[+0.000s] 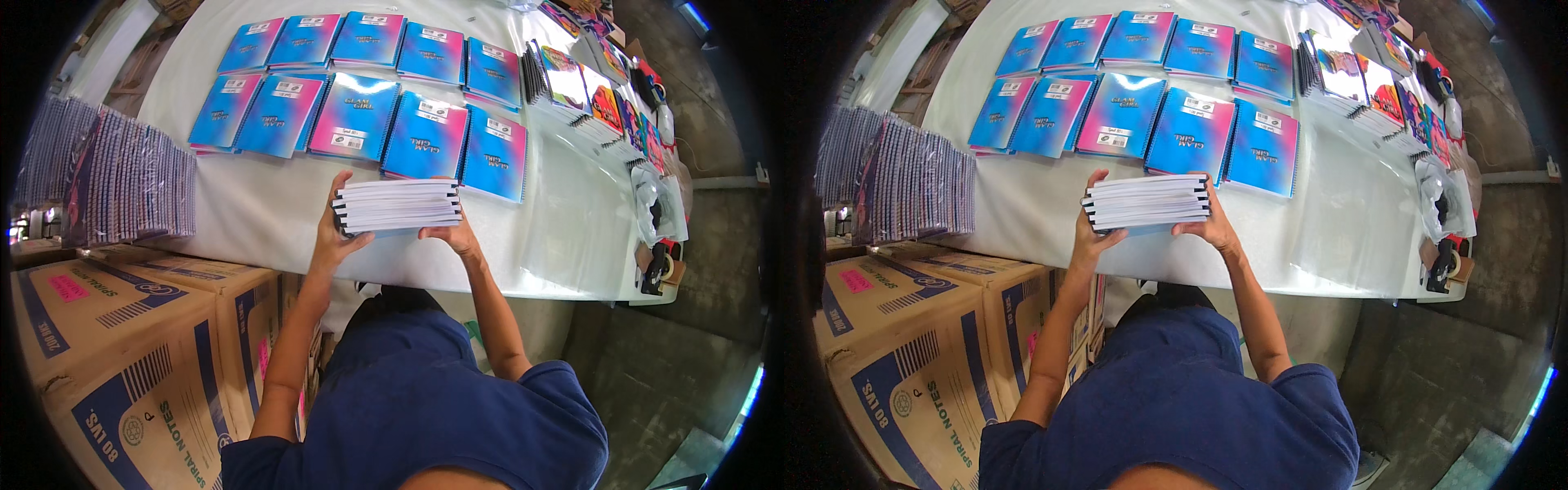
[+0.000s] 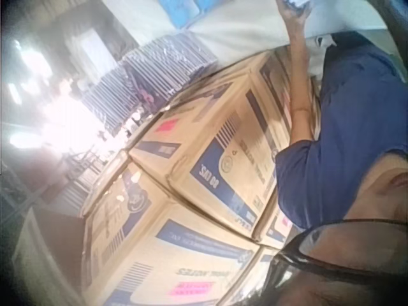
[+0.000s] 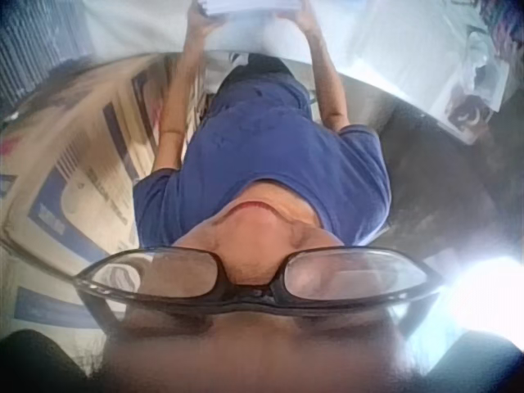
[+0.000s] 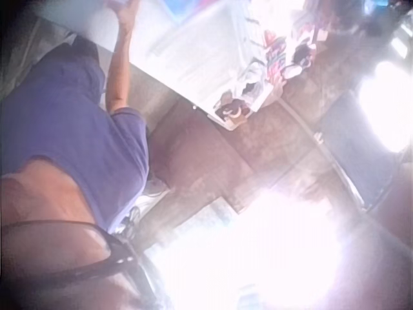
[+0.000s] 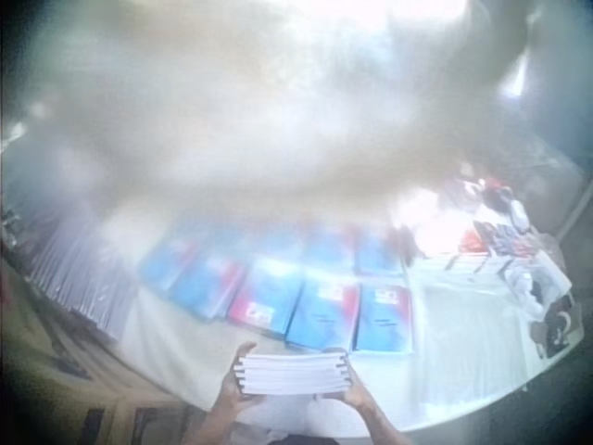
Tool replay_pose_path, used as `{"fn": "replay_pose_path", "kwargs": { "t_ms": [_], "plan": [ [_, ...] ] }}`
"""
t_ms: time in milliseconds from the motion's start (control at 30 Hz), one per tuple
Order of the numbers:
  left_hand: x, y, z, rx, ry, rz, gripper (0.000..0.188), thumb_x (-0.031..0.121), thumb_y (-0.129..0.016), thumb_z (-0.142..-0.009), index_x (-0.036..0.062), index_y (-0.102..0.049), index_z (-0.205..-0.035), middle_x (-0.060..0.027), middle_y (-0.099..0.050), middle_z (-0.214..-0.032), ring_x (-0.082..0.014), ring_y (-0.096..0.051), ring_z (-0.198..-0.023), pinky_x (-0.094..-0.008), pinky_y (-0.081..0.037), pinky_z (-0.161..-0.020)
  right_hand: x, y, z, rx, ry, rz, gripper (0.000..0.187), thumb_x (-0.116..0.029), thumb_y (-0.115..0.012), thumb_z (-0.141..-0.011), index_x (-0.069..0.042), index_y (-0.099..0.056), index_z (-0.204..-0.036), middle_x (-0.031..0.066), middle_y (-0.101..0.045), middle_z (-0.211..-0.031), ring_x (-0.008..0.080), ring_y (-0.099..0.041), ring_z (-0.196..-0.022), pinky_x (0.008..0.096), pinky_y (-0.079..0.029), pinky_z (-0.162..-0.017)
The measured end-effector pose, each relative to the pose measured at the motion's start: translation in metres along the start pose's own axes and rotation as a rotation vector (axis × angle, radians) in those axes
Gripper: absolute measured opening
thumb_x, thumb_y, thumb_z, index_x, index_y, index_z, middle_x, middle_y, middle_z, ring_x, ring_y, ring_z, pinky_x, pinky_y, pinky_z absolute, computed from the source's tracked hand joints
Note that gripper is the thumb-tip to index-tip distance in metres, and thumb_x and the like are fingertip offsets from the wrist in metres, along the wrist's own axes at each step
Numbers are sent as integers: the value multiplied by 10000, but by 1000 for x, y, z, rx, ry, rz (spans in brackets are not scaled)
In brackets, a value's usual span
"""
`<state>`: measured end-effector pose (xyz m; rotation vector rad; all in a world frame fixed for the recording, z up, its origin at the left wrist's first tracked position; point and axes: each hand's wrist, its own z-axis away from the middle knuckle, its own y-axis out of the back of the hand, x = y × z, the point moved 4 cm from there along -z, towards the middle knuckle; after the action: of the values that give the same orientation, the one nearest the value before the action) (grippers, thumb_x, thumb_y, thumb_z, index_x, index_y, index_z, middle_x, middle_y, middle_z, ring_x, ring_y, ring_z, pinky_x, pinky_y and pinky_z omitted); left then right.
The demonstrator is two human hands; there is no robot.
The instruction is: The person places notebooks into a plastic bag, seals the bag with tape from a dispenser, and arranges stacks of notebooks on a table.
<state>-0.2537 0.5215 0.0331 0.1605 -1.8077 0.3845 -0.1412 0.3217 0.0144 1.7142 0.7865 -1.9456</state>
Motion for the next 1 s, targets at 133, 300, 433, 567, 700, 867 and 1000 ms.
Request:
{"fn": "replay_pose_path", "kwargs": {
  "t_ms": [133,300,433,567,700,867,1000],
  "plan": [
    [-14,-5,9,40,145,12,1011,130,-860,-616,9,-295,-1446,-104,-457,-1377,-215,-454,-1254,-352,-340,-1054,8,6,-2,30,73,116,1035,-235,-945,-491,-77,-355,-1327,65,-491,-1192,213,-463,-1138,361,-383,-991],
    [-11,6,21,-60,316,50,927,167,-805,-703,15,-271,-1445,-104,-414,-1381,-198,-406,-1267,-339,-324,-1055,-4,4,6,-70,50,209,1003,-237,-929,-541,-69,-347,-1340,83,-467,-1217,225,-446,-1159,371,-375,-1001],
    [-12,-15,26,48,218,28,936,218,-765,-755,39,-190,-1471,-93,-408,-1369,-190,-392,-1270,-335,-311,-1056,13,4,8,-92,-28,198,947,-245,-909,-582,-58,-361,-1332,91,-442,-1256,232,-440,-1172,377,-372,-1005],
    [-19,11,28,-58,251,-117,882,58,-788,-700,10,-310,-1440,-110,-495,-1348,-187,-460,-1246,-338,-360,-1044,7,16,5,-219,11,381,947,-243,-898,-600,-48,-335,-1337,110,-428,-1261,270,-447,-1175,391,-376,-1008],
    [-14,24,29,-52,147,-302,568,-41,-783,-700,-39,-555,-1220,-80,-673,-1036,-142,-628,-945,-283,-503,-847,-24,7,4,-242,279,627,948,-226,-892,-607,-43,-320,-1340,127,-420,-1250,305,-446,-1173,398,-384,-1005],
    [-23,25,30,-64,197,-285,790,-77,-780,-644,-4,-455,-1360,-121,-614,-1237,-172,-584,-1117,-316,-445,-993,-22,12,4,-184,329,655,932,-197,-885,-622,-54,-313,-1344,123,-450,-1232,290,-468,-1146,384,-392,-997],
    [-22,30,34,-45,256,-391,798,-71,-778,-649,26,-453,-1372,-106,-625,-1224,-162,-586,-1108,-319,-449,-990,-22,8,6,-174,184,489,937,-191,-887,-625,-55,-308,-1350,112,-501,-1217,263,-489,-1134,385,-395,-997]
  ]
}}
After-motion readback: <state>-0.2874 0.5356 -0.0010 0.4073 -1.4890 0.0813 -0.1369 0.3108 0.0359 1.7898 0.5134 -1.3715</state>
